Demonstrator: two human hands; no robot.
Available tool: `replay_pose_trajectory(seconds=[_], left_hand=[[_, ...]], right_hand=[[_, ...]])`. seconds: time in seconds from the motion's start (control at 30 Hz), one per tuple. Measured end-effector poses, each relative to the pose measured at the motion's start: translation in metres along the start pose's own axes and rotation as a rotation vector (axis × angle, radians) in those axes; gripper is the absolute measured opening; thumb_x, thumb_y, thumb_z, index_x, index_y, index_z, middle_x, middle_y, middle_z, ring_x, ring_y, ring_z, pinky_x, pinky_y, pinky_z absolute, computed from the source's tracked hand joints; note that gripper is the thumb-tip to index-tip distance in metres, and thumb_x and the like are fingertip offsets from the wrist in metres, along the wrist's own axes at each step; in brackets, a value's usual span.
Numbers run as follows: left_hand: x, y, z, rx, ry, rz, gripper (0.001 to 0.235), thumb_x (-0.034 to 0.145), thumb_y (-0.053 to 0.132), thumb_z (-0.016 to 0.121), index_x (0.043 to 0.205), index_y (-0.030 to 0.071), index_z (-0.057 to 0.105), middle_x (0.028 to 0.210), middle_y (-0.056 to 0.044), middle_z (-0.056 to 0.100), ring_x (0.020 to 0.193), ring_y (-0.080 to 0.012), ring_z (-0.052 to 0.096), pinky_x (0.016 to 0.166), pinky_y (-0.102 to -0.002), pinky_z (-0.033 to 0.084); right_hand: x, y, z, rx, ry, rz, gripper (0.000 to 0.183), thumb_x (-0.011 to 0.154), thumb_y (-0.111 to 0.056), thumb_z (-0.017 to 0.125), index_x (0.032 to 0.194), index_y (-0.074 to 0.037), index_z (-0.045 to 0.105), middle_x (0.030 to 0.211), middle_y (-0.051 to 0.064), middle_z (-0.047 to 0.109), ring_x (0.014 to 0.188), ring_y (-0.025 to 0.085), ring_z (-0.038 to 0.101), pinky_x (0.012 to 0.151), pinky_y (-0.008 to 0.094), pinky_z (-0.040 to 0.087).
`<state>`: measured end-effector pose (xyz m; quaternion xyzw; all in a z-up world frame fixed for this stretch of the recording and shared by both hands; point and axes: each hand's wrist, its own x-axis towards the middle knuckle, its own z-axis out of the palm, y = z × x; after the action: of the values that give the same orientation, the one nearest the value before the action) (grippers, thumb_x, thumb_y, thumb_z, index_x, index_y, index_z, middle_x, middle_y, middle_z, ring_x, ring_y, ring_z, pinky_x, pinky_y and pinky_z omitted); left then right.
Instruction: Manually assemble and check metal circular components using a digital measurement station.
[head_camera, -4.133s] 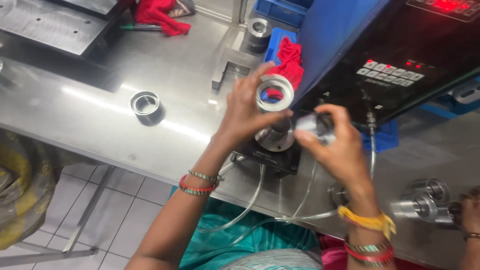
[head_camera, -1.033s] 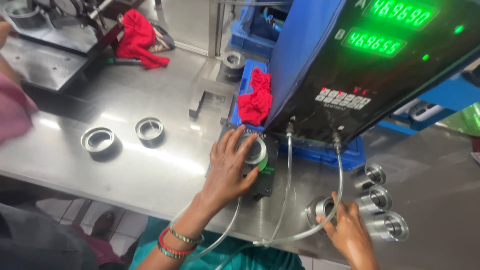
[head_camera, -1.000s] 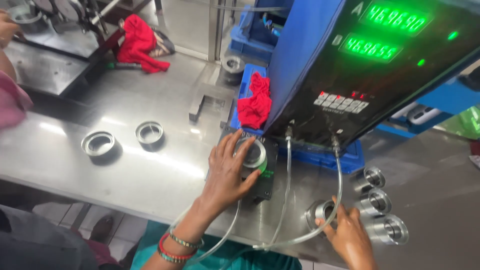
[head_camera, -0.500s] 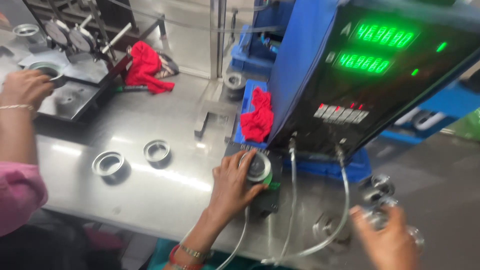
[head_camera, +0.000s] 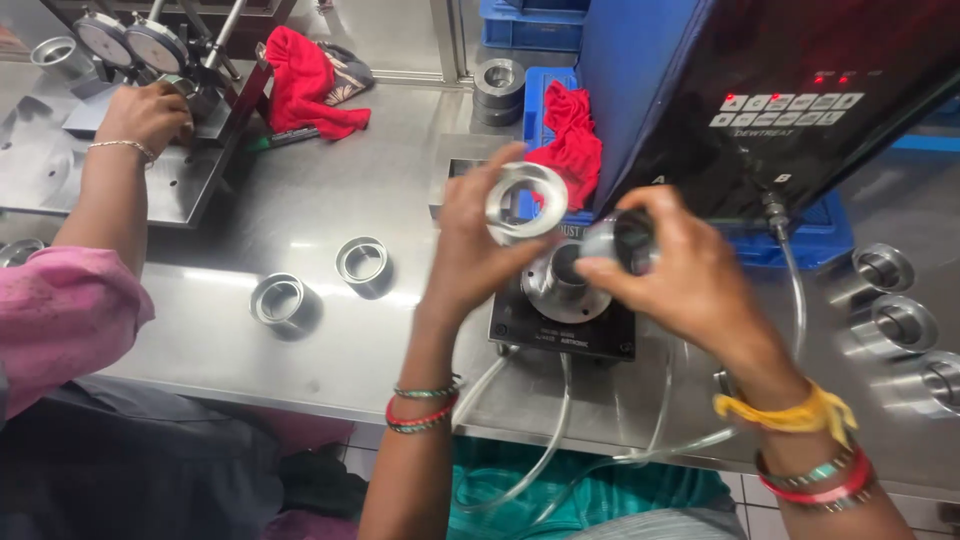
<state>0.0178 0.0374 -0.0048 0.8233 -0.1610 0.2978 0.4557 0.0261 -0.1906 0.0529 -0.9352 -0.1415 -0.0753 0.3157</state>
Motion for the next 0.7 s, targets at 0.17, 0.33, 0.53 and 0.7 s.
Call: replay_pose_trajectory(seconds=[0.17, 0.33, 0.53, 0.7], left_hand=[[-0.022, -0.071, -0.021, 0.355, 0.054, -0.275, 0.090, 0.063, 0.031, 0.095, 0.141, 0.014, 0.055, 0.128, -0.008, 0.065, 0.119, -0.0346, 0.052, 0.100, -0.046, 0.045], [-0.050, -0.103, -0.010, 0.418, -0.090, -0.418, 0.090, 0.059, 0.032, 0.095, 0.139, 0.017, 0.056, 0.124, -0.006, 0.066, 0.116, -0.0343, 0.053, 0.092, -0.048, 0.046], [-0.050, -0.115, 0.000, 0.415, -0.177, -0.346, 0.086, 0.059, 0.028, 0.094, 0.136, 0.014, 0.057, 0.125, -0.009, 0.063, 0.112, -0.0358, 0.055, 0.093, -0.046, 0.048], [-0.032, -0.107, 0.007, 0.447, -0.112, -0.300, 0.075, 0.062, 0.023, 0.092, 0.129, 0.011, 0.059, 0.138, -0.018, 0.052, 0.107, -0.0351, 0.060, 0.081, -0.044, 0.053]], right_hand=[[0.011, -0.028, 0.033, -0.219, -0.124, -0.284, 0.066, 0.072, -0.047, 0.086, 0.121, -0.011, 0.060, 0.098, 0.016, 0.066, 0.082, 0.040, 0.070, 0.069, 0.050, 0.057], [0.005, -0.034, 0.052, -0.291, -0.073, -0.252, 0.068, 0.073, -0.046, 0.084, 0.125, -0.010, 0.059, 0.103, 0.018, 0.062, 0.087, 0.042, 0.070, 0.070, 0.052, 0.057], [0.006, -0.021, 0.058, -0.278, -0.061, -0.172, 0.072, 0.077, -0.048, 0.079, 0.127, -0.001, 0.054, 0.106, 0.022, 0.060, 0.084, 0.042, 0.071, 0.068, 0.050, 0.059], [0.004, -0.027, 0.062, -0.341, -0.098, -0.152, 0.070, 0.078, -0.050, 0.077, 0.127, -0.005, 0.056, 0.102, 0.020, 0.060, 0.078, 0.042, 0.072, 0.065, 0.051, 0.059]])
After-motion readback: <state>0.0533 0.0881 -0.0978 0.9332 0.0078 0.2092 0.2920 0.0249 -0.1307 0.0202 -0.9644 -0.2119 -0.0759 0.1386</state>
